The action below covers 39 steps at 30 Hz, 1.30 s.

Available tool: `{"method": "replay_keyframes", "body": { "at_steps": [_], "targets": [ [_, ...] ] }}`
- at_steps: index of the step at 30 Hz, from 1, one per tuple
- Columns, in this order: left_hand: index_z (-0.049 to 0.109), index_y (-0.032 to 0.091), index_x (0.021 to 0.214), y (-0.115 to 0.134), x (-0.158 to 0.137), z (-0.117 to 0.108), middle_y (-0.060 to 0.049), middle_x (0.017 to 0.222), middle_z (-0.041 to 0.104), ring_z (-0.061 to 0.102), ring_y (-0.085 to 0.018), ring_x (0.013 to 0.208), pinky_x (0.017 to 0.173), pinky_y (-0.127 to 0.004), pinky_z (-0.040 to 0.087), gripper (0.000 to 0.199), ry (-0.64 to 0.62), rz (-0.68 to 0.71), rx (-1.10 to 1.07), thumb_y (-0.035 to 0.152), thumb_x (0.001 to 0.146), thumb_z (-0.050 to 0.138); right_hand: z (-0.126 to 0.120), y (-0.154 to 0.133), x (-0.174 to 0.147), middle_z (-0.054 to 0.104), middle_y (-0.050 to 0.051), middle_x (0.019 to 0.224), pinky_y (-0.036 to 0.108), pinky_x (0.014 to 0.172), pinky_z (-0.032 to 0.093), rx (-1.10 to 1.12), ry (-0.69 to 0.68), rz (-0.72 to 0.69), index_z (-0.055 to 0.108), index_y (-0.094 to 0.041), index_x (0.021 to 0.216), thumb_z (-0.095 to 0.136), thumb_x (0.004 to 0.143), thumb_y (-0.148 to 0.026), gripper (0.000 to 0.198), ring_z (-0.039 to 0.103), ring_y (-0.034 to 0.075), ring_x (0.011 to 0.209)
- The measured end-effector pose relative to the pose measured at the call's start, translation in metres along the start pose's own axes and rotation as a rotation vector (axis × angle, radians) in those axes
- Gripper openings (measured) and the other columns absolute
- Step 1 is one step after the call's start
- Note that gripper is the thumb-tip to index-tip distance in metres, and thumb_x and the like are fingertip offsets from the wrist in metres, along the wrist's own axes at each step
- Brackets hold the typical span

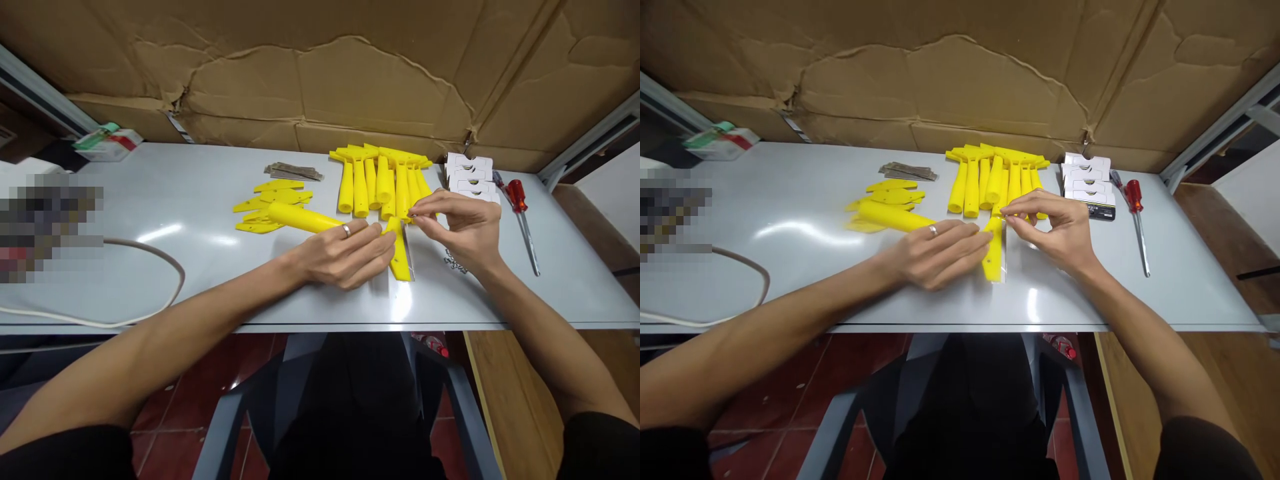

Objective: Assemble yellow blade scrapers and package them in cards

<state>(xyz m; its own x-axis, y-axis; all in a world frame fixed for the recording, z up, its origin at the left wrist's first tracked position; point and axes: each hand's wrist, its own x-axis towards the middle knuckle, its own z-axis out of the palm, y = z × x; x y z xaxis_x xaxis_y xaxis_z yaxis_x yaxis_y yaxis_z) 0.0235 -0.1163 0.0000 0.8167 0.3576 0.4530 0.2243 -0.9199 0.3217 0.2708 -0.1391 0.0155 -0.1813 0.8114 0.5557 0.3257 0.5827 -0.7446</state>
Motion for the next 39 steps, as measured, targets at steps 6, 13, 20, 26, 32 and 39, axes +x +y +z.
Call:
{"method": "replay_keyframes", "body": {
  "at_steps": [6, 13, 20, 26, 32, 39],
  "targets": [
    [0.07, 0.023, 0.107, 0.012, 0.004, 0.008, -0.009, 0.107, 0.081, 0.076, -0.023, 0.097, 0.089, -0.042, 0.062, 0.017, 0.515, -0.325, -0.196, 0.036, 0.097, 0.068, 0.001, 0.001, 0.001, 0.075, 0.005, 0.099, 0.031, 0.08, 0.059, 0.052, 0.064, 0.166, 0.081, -0.023, 0.096, 0.08, 0.086, -0.043, 0.022, 0.07, 0.014, 0.09],
    [0.065, 0.018, 0.093, 0.018, 0.018, -0.026, -0.004, 0.078, 0.073, 0.067, -0.016, 0.062, 0.055, -0.03, 0.053, 0.037, 0.456, -0.542, -0.786, 0.05, 0.086, 0.083, 0.0, 0.008, 0.001, 0.073, 0.005, 0.092, 0.03, 0.077, 0.063, 0.339, -0.11, 0.311, 0.08, -0.019, 0.094, 0.076, 0.09, -0.041, 0.023, 0.071, 0.012, 0.081],
    [0.069, 0.015, 0.095, 0.014, 0.015, -0.023, -0.004, 0.076, 0.073, 0.068, -0.014, 0.062, 0.055, -0.029, 0.054, 0.036, 0.443, -0.632, -0.72, 0.047, 0.086, 0.083, 0.003, -0.002, -0.004, 0.073, 0.006, 0.102, 0.028, 0.078, 0.066, 0.259, -0.183, 0.248, 0.083, -0.021, 0.095, 0.089, 0.078, -0.036, 0.024, 0.073, 0.012, 0.084],
    [0.067, 0.016, 0.091, 0.015, 0.016, -0.018, -0.003, 0.078, 0.074, 0.071, -0.015, 0.064, 0.058, -0.027, 0.057, 0.034, 0.437, -0.658, -0.695, 0.043, 0.083, 0.085, 0.008, -0.002, -0.004, 0.072, 0.006, 0.096, 0.027, 0.073, 0.062, 0.155, -0.131, 0.246, 0.081, -0.02, 0.089, 0.082, 0.086, -0.042, 0.022, 0.069, 0.01, 0.079],
    [0.07, 0.015, 0.09, 0.018, 0.016, -0.015, -0.003, 0.081, 0.076, 0.072, -0.015, 0.067, 0.064, -0.026, 0.061, 0.028, 0.404, -0.623, -0.73, 0.035, 0.081, 0.087, 0.008, 0.001, -0.003, 0.072, 0.006, 0.1, 0.026, 0.075, 0.063, 0.168, -0.076, 0.209, 0.082, -0.021, 0.097, 0.077, 0.091, -0.038, 0.019, 0.07, 0.011, 0.085],
    [0.076, 0.013, 0.092, 0.025, 0.016, -0.016, -0.007, 0.094, 0.08, 0.076, -0.017, 0.074, 0.07, -0.028, 0.065, 0.019, 0.315, -0.619, -0.724, 0.031, 0.086, 0.078, 0.004, 0.01, -0.003, 0.076, 0.004, 0.097, 0.028, 0.082, 0.068, 0.329, -0.035, 0.296, 0.083, -0.025, 0.107, 0.082, 0.087, -0.033, 0.022, 0.075, 0.011, 0.08]
  ]
}}
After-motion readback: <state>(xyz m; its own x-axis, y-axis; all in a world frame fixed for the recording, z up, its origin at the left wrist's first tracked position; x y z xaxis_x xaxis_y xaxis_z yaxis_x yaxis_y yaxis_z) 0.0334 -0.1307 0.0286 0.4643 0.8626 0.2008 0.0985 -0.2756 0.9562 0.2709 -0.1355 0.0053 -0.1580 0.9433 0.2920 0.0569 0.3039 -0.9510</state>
